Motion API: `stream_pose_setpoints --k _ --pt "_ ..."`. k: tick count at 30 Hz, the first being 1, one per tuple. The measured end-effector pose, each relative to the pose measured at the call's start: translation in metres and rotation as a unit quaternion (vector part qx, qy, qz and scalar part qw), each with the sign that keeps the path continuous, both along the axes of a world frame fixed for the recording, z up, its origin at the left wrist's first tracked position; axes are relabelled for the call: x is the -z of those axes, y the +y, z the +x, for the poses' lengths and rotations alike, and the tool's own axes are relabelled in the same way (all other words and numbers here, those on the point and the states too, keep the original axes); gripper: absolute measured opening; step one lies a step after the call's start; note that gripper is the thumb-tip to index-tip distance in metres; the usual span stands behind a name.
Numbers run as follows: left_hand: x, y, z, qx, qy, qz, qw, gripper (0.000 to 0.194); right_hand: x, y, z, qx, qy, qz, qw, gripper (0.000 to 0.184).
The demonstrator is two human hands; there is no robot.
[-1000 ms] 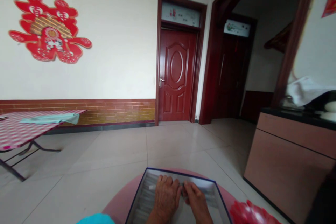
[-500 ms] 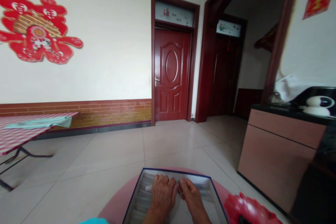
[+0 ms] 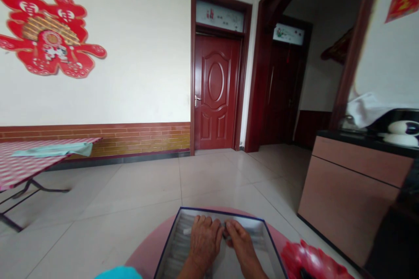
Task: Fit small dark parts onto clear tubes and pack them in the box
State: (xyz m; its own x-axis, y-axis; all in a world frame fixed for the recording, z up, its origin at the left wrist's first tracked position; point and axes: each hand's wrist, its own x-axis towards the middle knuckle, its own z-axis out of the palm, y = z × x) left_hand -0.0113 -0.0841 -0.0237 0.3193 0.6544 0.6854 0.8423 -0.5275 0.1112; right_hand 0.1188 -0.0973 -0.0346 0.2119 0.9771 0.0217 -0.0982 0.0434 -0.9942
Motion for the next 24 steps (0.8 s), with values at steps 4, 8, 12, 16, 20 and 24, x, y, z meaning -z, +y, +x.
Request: stream_pose_setpoints --k 4,8,12,16,20,24 --pt "0.001 0.0 0.0 0.0 0.001 -0.009 1.0 0.013 0.0 0.0 0.0 -0.003 0.044 -0.038 0.998 0.041" --pt "0.002 0.0 0.001 -0.002 0.004 -0.008 1.0 0.013 0.002 0.001 0.0 0.016 -0.003 -0.04 0.999 0.04" --pt "0.003 0.0 0.001 0.0 0.001 -0.002 1.0 0.014 0.002 0.001 0.0 0.004 0.002 -0.012 1.0 0.038" --pt "0.004 0.0 0.0 0.003 -0.002 -0.004 1.0 0.012 0.003 0.002 0.001 0.005 0.051 -0.049 0.997 0.044" --pt "0.008 0.002 0.001 0.001 -0.001 0.001 1.0 0.012 0.006 0.001 -0.002 0.001 0.047 -0.053 0.997 0.039" --pt "0.01 0.003 0.002 0.007 0.014 0.001 1.0 0.013 0.011 -0.002 -0.005 -0.022 0.097 -0.076 0.992 0.039"
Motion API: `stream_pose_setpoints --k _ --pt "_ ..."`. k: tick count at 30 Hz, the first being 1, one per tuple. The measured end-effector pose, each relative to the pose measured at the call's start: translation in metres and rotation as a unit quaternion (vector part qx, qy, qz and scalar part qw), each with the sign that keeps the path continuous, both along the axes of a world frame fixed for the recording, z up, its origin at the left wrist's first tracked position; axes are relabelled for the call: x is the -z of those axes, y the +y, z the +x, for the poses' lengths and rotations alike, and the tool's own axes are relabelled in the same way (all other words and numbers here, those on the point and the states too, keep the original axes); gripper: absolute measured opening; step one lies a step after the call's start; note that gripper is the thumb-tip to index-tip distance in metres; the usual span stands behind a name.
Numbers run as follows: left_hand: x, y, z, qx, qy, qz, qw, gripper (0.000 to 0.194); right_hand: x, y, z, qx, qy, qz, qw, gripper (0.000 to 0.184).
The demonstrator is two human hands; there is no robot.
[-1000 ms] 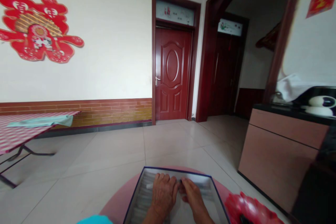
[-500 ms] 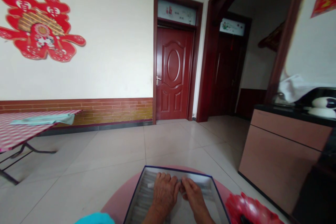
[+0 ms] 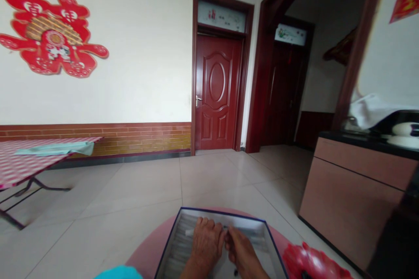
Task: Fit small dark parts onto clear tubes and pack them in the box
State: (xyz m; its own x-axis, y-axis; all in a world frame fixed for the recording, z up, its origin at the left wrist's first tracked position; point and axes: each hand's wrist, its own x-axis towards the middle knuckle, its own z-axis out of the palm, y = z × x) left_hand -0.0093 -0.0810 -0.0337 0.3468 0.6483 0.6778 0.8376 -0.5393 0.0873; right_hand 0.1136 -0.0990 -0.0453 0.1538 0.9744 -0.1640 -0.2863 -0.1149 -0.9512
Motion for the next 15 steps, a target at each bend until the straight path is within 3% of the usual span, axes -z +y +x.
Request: stream_pose_setpoints --k 4,8,12,15 --pt "-0.002 -0.001 -0.001 -0.007 0.017 -0.015 1.0 0.014 0.001 0.0 0.002 0.004 -0.13 -0.026 0.991 0.041" --pt "-0.003 -0.001 -0.003 -0.02 0.018 -0.026 0.999 0.014 0.002 0.002 0.008 -0.022 -0.267 0.005 0.963 0.024" --pt "-0.002 -0.001 -0.003 -0.024 0.009 -0.032 0.999 0.014 0.003 -0.003 0.017 -0.024 -0.356 0.045 0.933 0.016" --pt "-0.001 0.0 -0.003 -0.026 0.005 -0.033 0.999 0.015 0.003 -0.017 0.023 -0.047 -0.449 0.048 0.891 0.012"
